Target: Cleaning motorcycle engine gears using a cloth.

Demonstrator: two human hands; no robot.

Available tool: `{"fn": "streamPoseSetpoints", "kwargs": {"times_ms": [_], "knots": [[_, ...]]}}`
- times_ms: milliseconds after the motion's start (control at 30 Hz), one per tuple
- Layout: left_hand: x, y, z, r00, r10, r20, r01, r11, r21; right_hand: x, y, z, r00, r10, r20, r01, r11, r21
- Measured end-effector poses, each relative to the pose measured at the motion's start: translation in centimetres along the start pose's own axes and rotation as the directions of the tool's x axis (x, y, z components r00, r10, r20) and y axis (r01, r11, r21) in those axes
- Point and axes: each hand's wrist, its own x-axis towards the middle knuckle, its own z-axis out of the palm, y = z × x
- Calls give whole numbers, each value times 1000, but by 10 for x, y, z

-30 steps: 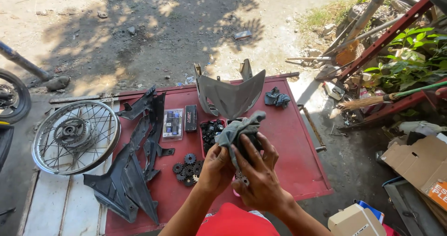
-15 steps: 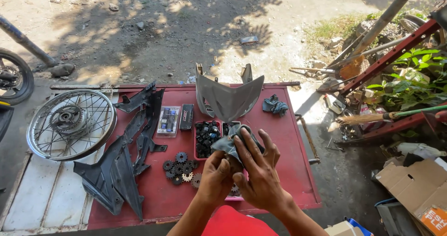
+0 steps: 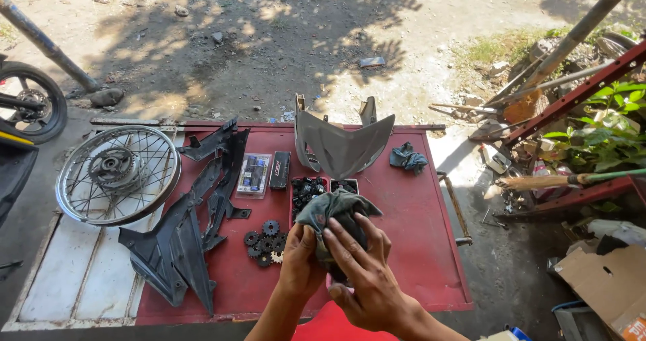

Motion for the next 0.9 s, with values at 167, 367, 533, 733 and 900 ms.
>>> {"fn": "streamPoseSetpoints", "kwargs": {"times_ms": [167,367,533,733,900], "knots": [[2,24,1,993,-95,68,97,995,-25,18,0,16,996,52,-77,-62,988,-139],[9,41,-13,977,-161,141,169,984,-47,20,-18,33,987,71,-141,-90,987,-134],[11,46,1,960,-241,144,248,968,-31,31,-13,34,980,103,-171,-132,977,-169],[15,37,-22,979,-192,62,191,981,20,13,-20,30,991,52,-121,-66,992,-110],[5,9,0,980,-181,81,175,982,67,17,1,10,990,104,-97,-117,983,-142]]}}
